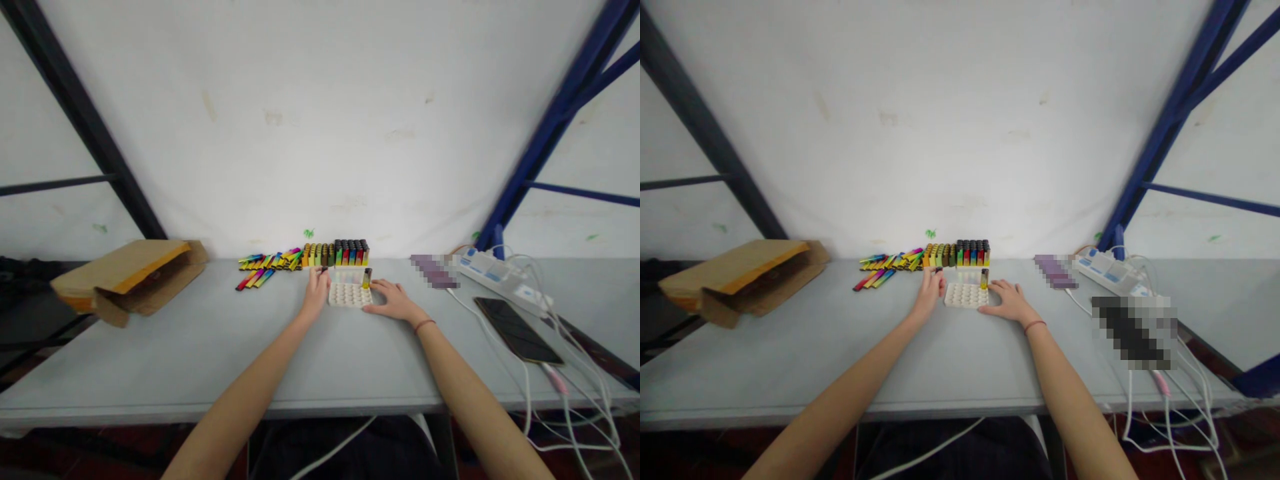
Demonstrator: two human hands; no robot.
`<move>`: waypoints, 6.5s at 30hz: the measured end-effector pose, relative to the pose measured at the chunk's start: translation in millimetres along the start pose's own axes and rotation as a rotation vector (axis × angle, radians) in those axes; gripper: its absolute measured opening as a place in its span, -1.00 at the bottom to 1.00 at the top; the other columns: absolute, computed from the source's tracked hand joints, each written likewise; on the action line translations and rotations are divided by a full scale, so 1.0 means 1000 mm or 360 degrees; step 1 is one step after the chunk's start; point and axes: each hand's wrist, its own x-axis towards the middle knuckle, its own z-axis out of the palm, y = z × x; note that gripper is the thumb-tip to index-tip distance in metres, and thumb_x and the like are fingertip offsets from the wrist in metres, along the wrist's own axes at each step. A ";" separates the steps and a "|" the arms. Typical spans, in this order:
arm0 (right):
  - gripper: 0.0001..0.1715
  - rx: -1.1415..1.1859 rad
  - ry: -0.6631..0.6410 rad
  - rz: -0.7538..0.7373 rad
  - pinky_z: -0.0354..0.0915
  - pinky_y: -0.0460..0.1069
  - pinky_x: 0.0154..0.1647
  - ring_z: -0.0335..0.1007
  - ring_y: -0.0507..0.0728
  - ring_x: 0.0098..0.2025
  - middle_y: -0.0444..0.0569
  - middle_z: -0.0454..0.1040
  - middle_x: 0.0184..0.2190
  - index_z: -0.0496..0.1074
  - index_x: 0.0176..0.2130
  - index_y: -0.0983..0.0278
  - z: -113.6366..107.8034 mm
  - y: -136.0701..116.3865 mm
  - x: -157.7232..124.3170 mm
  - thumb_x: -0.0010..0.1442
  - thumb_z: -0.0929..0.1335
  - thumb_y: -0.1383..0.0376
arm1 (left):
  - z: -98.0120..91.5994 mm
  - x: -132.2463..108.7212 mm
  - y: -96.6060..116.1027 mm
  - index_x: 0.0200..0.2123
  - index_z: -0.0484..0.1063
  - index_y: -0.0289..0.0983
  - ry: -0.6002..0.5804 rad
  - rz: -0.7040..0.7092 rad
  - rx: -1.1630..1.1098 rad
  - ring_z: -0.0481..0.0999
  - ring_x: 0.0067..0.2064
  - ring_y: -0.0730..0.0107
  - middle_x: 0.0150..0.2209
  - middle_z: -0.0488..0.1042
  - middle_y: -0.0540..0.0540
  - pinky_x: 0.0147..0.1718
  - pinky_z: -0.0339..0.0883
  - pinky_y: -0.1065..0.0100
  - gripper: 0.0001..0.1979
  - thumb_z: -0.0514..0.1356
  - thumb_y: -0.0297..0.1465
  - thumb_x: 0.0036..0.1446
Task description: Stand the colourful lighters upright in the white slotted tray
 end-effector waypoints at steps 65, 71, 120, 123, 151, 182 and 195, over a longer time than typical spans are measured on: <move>-0.11 0.0027 0.0008 -0.0034 -0.12 0.50 0.40 0.08 0.46 0.42 0.20 0.26 0.38 0.37 0.29 0.19 0.000 0.001 0.000 0.15 0.41 -0.21 | -0.052 0.020 0.011 -0.34 0.36 -0.25 0.0076 -0.0250 0.0203 0.53 -0.46 0.33 -0.48 0.47 -0.05 -0.34 0.41 0.31 -0.77 0.04 -0.24 0.25; -0.11 0.0008 0.0008 -0.0019 -0.10 0.47 0.41 0.08 0.46 0.43 0.20 0.27 0.37 0.38 0.28 0.18 0.001 0.001 0.001 0.15 0.41 -0.22 | -0.029 0.000 0.008 -0.24 0.41 -0.29 -0.0129 -0.0295 -0.0318 0.32 -0.62 0.52 -0.62 0.32 0.09 -0.57 0.17 0.48 -0.62 0.17 -0.06 0.18; -0.17 -0.0143 0.0060 -0.0009 0.04 0.39 0.35 0.20 0.45 0.35 0.20 0.32 0.33 0.39 0.28 0.19 0.000 -0.009 0.000 0.20 0.39 -0.18 | -0.020 -0.002 0.000 -0.55 0.08 -0.17 0.0273 -0.0442 -0.0332 -0.09 -0.70 0.54 -0.72 -0.06 0.16 -0.70 -0.18 0.47 -0.64 -0.12 -0.18 0.27; -0.17 -0.0134 0.0067 -0.0015 0.04 0.38 0.35 0.20 0.43 0.35 0.20 0.32 0.33 0.38 0.28 0.20 0.001 -0.009 0.001 0.21 0.39 -0.18 | -0.018 -0.003 -0.001 -0.50 0.15 -0.18 0.0249 -0.0400 -0.0297 -0.04 -0.69 0.54 -0.69 0.01 0.16 -0.67 -0.16 0.46 -0.58 -0.12 -0.08 0.31; -0.20 -0.0097 0.0094 -0.0065 0.04 0.42 0.32 0.21 0.41 0.34 0.20 0.34 0.31 0.40 0.25 0.19 0.000 -0.011 0.000 0.20 0.39 -0.18 | 0.049 -0.004 -0.008 -0.11 0.57 -0.13 -0.0483 0.0698 0.0690 0.52 -0.10 0.19 -0.13 0.56 -0.11 0.12 0.33 0.19 -0.79 0.26 -0.39 0.17; -0.18 -0.0096 0.0043 0.0001 -0.01 0.43 0.37 0.17 0.43 0.37 0.20 0.30 0.35 0.39 0.27 0.23 0.000 -0.009 0.000 0.21 0.39 -0.16 | -0.104 0.040 0.008 -0.44 0.45 -0.23 0.0360 -0.0069 0.1418 0.55 0.02 -0.04 -0.27 0.61 -0.29 0.05 0.34 0.13 -0.75 0.05 -0.36 0.24; -0.19 -0.0111 0.0074 -0.0024 0.04 0.39 0.36 0.21 0.44 0.35 0.20 0.33 0.33 0.40 0.27 0.22 0.001 -0.008 0.000 0.21 0.39 -0.16 | -0.030 0.014 0.014 -0.38 0.30 -0.25 0.0126 -0.0412 -0.0238 0.14 -0.70 0.59 -0.65 0.21 0.15 -0.68 0.05 0.50 -0.59 0.10 0.00 0.26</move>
